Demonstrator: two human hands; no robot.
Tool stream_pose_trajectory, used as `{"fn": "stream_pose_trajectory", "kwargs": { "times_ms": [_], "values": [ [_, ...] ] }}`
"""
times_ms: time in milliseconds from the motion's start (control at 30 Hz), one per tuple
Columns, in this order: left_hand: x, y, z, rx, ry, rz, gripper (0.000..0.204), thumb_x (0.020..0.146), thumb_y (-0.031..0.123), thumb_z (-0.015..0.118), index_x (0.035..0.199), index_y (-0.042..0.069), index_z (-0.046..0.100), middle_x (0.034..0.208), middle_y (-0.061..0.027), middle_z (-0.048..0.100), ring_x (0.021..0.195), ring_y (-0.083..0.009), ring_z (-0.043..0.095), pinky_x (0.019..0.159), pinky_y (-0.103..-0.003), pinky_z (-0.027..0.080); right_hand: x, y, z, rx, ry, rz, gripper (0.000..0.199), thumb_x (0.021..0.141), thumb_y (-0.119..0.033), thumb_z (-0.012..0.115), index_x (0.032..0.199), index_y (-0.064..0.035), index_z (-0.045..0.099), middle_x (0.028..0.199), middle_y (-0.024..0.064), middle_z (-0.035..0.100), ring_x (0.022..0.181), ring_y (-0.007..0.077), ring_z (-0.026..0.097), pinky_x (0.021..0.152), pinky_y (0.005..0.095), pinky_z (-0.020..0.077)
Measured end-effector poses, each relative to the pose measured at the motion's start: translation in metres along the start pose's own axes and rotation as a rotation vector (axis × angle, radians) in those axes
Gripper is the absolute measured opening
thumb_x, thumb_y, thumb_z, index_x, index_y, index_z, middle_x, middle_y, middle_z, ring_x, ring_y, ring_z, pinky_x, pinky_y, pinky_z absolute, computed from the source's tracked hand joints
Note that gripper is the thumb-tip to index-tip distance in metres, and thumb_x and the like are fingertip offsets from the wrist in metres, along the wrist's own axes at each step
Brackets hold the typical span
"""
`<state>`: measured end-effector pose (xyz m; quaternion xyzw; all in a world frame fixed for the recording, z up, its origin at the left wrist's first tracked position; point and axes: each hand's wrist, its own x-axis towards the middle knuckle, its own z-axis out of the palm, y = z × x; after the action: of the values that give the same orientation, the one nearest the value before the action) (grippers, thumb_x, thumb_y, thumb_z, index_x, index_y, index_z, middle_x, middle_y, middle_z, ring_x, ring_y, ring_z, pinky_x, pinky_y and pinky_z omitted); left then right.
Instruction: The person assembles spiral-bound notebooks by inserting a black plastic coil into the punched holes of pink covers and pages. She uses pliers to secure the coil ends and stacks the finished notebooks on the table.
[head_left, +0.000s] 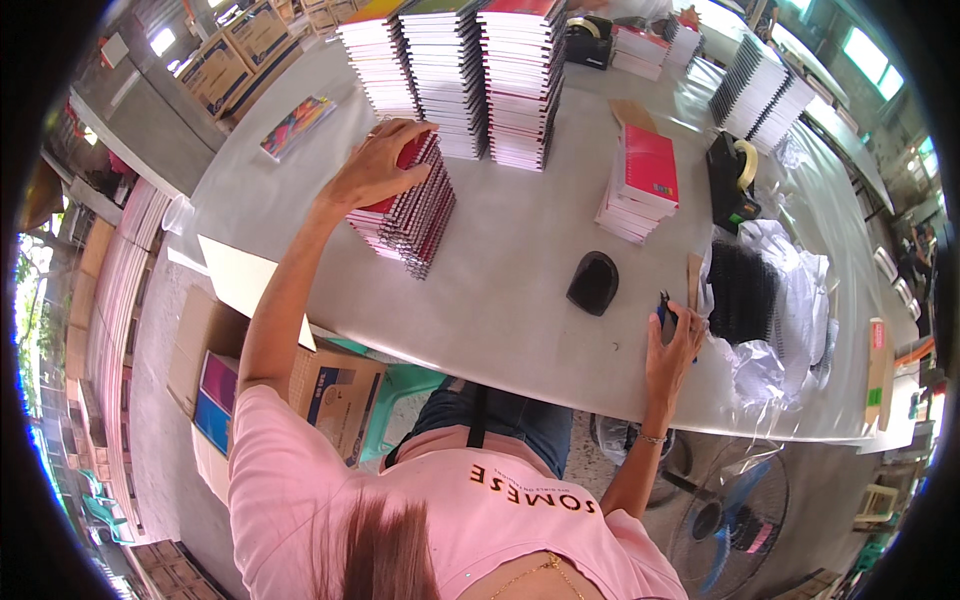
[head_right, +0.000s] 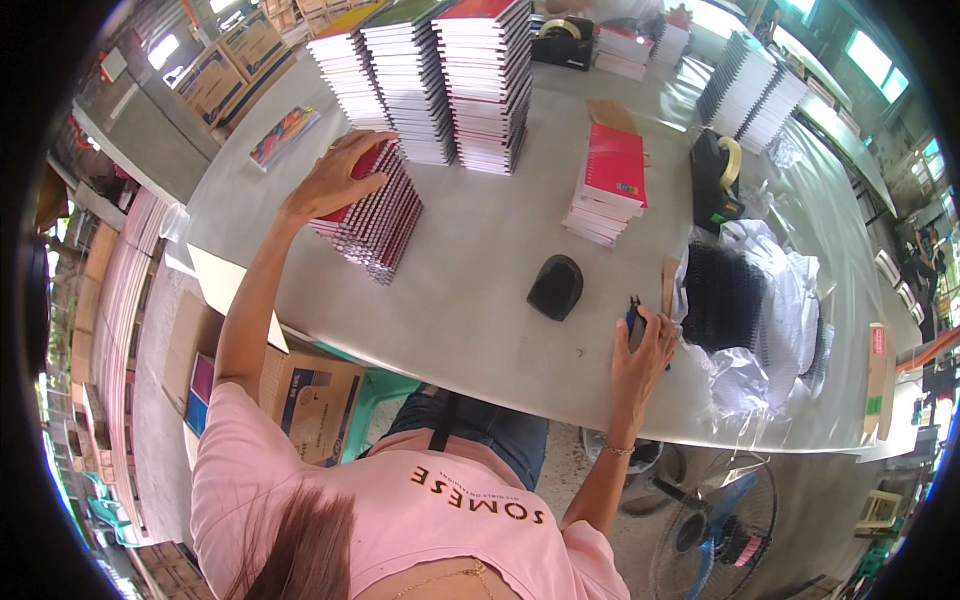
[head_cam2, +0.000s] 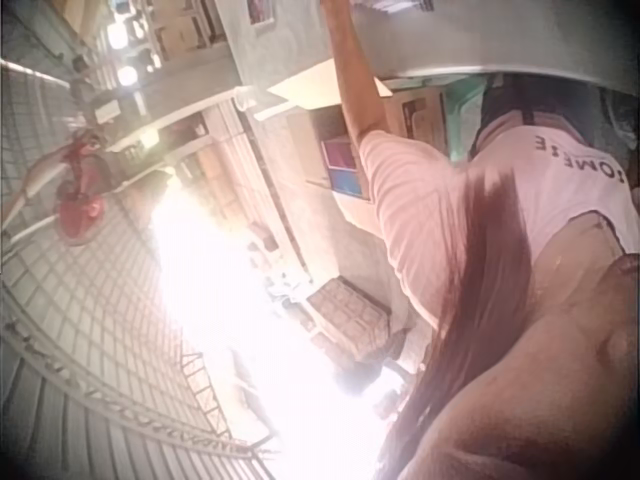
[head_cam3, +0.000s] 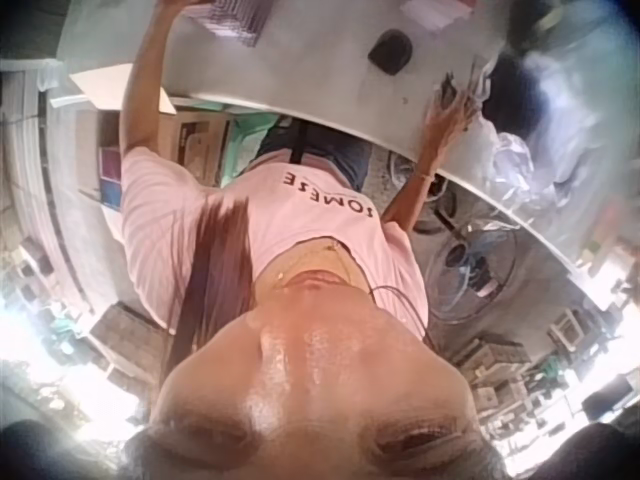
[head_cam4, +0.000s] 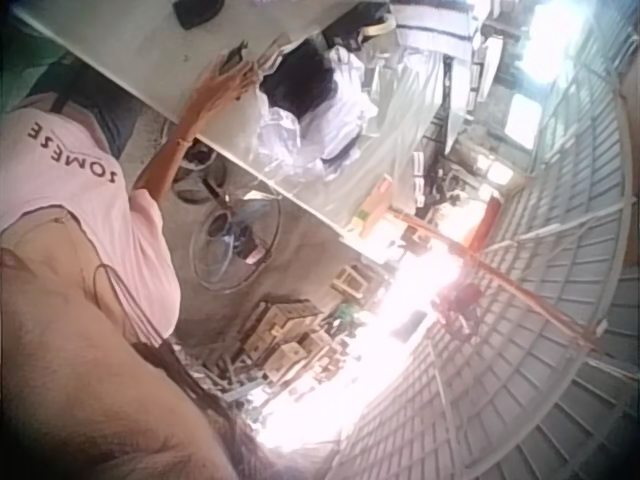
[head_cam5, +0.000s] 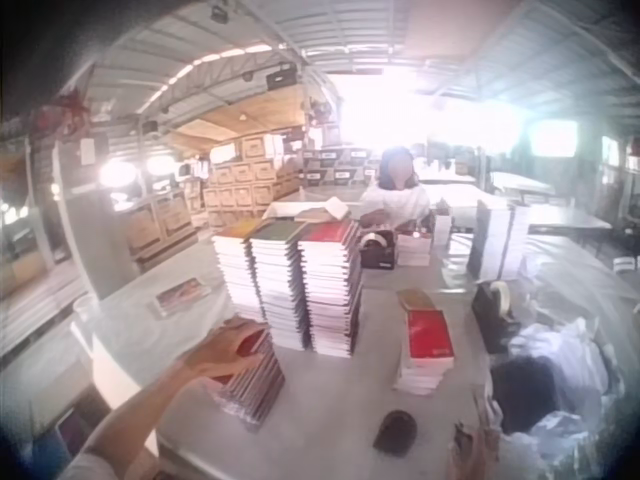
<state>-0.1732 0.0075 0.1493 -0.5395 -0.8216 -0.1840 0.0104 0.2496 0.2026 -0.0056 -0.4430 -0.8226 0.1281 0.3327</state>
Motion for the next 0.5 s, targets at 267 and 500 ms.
{"fn": "stream_pose_trajectory", "kwargs": {
  "times_ms": [267, 500],
  "values": [
    [0.019, 0.015, -0.004, 0.121, -0.099, -0.128, 0.058, 0.083, 0.042, 0.067, 0.13, 0.012, 0.056, 0.136, -0.0117, 0.052, 0.131, -0.0373, 0.043, 0.11, -0.049, 0.036, 0.001, 0.002, 0.001, 0.026, 0.013, -0.01, 0.035, 0.089, -0.024, 0.069, 0.118, -0.0091, 0.058, 0.119, 0.0147, 0.054, 0.12, 0.035, 0.047, 0.106, 0.0502, 0.0345],
    [0.028, 0.004, -0.001, 0.09, -0.074, -0.095, 0.054, 0.082, 0.042, 0.07, 0.123, 0.008, 0.061, 0.125, -0.0176, 0.062, 0.122, -0.0374, 0.052, 0.108, -0.044, 0.038, 0.002, 0.003, 0.001, 0.051, 0.057, -0.036, 0.033, 0.088, -0.022, 0.07, 0.116, -0.0082, 0.059, 0.118, 0.0151, 0.055, 0.119, 0.0354, 0.047, 0.105, 0.0494, 0.0342]
  ]
}}
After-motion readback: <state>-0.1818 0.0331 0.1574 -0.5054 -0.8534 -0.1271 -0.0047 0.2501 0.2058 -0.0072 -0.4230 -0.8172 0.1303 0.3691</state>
